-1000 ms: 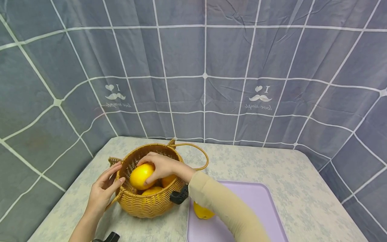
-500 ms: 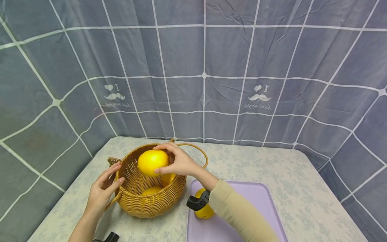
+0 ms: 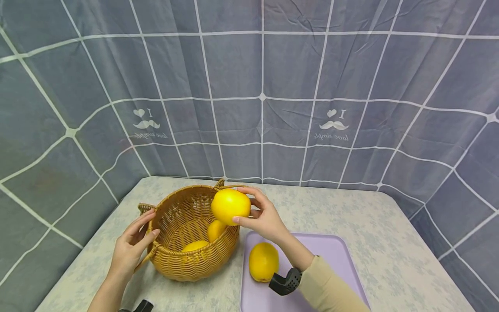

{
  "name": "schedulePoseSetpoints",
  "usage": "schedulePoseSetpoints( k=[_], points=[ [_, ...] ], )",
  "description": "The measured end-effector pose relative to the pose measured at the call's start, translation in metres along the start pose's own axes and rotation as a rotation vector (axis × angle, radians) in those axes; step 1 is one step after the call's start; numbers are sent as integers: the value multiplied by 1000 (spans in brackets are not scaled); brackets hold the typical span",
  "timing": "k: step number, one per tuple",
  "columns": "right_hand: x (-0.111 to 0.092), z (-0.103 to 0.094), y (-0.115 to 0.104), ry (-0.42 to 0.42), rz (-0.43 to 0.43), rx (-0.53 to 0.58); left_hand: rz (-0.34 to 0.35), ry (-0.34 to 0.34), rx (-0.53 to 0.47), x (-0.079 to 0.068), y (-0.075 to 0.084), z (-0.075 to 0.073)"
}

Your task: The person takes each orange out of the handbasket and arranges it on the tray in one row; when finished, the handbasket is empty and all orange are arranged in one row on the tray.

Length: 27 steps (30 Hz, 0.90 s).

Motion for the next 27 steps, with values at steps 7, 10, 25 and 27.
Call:
schedulePoseSetpoints(
  k=[7,10,25,27],
  points=[
    [-27,-15,2,55,-37,-40,20,-11,-10,0,0,1],
    [-37,-20,4,76,-49,-45,19,-12,0,0,0,1],
    [-90,-31,19,232,65,-6,7,-11,-10,-1,1,1],
    [-95,-31,22,256,68,-12,7,-12,-13,-1,1,1]
  ],
)
Point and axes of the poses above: each hand's wrist, its own x-axis towards the middle knuckle, its own z-axis out of the palm, y = z × x, the point moved 1 cm from there along x, towards the middle knuckle, and after that the axes turned 12 degrees about -z, right-handed, at the moved point
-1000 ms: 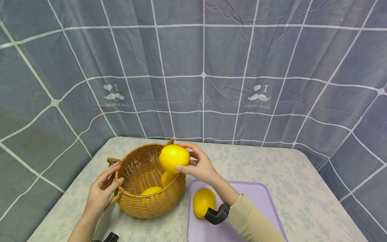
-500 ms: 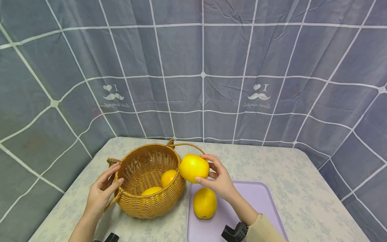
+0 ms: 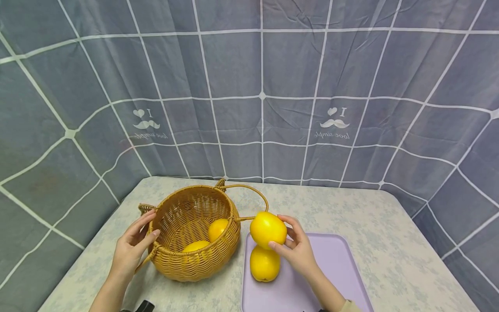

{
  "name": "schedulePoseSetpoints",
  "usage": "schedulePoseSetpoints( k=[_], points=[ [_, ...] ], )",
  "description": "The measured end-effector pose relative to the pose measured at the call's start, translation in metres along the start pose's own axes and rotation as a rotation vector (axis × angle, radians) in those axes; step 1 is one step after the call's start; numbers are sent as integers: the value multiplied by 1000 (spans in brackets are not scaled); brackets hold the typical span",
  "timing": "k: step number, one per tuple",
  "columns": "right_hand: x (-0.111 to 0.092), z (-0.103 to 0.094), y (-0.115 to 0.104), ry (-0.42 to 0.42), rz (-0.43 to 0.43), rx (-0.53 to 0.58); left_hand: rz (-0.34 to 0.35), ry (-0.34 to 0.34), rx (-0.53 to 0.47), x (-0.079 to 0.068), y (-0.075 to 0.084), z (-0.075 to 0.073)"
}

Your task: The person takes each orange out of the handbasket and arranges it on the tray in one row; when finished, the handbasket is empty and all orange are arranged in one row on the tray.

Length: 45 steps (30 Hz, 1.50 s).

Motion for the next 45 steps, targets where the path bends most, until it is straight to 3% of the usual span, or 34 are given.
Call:
schedulePoseSetpoints(
  k=[6,20,35,45],
  points=[
    [-13,-7,7,80,3,-65,11,-3,-9,0,0,0],
    [-30,-21,11,193,157,-154,16,-4,-3,1,-1,0],
    [-41,-25,17,233,325,-269,6,9,-16,0,-1,-1],
    [-49,-21,27,200,313,-279,20,-2,-13,0,-1,0]
  ],
)
Point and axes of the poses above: each hand's wrist, its own x-axis towards the middle knuckle, its own z-axis out of the palm, y = z × x, the point moved 1 cm from there along x, towards the middle knuckle, and after that the axes turned 12 degrees about -z, right-handed, at the moved point
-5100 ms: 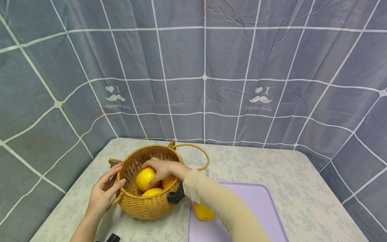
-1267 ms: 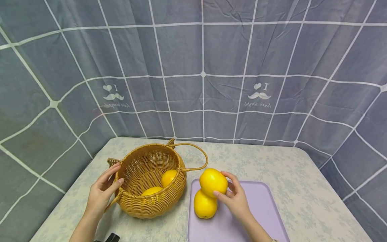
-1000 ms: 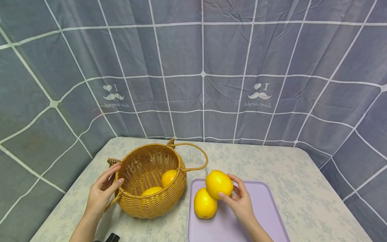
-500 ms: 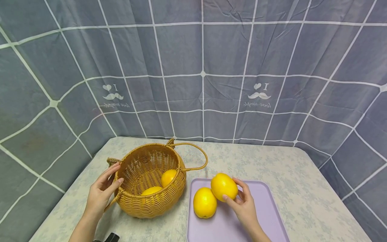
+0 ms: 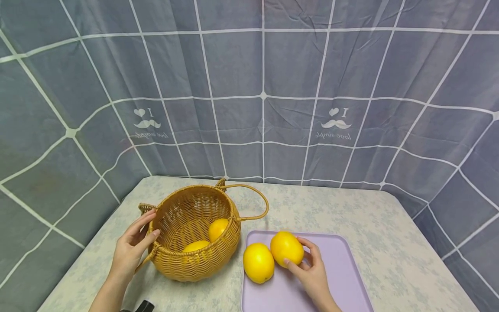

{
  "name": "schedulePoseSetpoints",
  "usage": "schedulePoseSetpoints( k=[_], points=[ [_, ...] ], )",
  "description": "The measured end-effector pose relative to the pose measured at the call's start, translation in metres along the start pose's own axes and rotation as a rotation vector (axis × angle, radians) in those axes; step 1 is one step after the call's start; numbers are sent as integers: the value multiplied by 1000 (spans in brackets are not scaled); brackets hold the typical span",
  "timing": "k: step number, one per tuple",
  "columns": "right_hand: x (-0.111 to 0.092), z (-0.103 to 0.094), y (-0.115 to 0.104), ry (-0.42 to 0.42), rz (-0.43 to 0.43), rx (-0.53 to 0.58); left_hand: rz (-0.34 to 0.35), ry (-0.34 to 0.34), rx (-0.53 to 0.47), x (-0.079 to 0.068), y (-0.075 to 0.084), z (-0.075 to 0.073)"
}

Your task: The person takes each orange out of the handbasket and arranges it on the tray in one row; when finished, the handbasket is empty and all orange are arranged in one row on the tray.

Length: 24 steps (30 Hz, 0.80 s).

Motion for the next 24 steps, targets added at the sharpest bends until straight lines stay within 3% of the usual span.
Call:
schedulePoseSetpoints(
  k=[24],
  points=[
    [-2,7,3,-27,42,-106,21,9,-10,1,-1,0]
  ],
)
Point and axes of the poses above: each hand's wrist, its own x-axis towards the middle knuckle, its own z-axis out of the palm, y = z × x, the point moved 1 cm from there along x, towards the middle knuckle, and after that the axes turned 12 degrees about -z, right-handed, at the moved point
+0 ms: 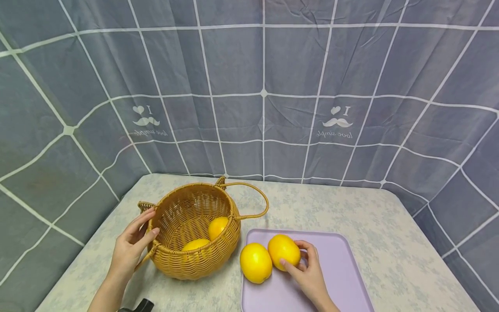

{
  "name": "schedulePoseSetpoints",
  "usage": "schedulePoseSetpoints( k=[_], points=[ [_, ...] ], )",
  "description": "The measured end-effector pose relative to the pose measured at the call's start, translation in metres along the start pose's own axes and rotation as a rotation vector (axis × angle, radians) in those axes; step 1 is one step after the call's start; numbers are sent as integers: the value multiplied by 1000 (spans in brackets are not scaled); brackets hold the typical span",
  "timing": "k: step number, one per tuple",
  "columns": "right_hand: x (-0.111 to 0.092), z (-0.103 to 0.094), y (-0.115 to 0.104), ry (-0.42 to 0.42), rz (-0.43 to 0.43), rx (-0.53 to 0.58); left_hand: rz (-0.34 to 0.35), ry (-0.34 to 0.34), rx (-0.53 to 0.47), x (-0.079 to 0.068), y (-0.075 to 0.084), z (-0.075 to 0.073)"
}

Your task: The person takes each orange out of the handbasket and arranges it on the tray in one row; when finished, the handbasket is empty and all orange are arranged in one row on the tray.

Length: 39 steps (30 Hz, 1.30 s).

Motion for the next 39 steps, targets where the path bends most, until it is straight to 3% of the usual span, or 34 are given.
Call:
schedulePoseSetpoints(
  k=[5,14,22,28,35,39],
  points=[
    [0,0,-1,2,-23,-34,-9,3,0,0,0,0],
    [-2,2,0,83,-101,-25,-5,3,-7,1,0,0],
    [-3,2,3,76,-134,-58,-8,1,-14,2,0,0],
    [-1,2,3,49,-120,-121,-12,2,-14,1,0,-1],
    [-2,3,2,67,-87,-122,-18,2,-10,1,0,-1],
    [-4,4,1,76,-115,-116,-28,6,0,1,0,-1]
  ],
)
Point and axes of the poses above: each hand's wrist, its own x-axis towards the middle knuckle, its own z-axis out of the palm, y = z × x, the point moved 1 cm from there along x, towards the middle knuckle, and after that the axes turned 12 degrees about -z, right-handed, at the moved point
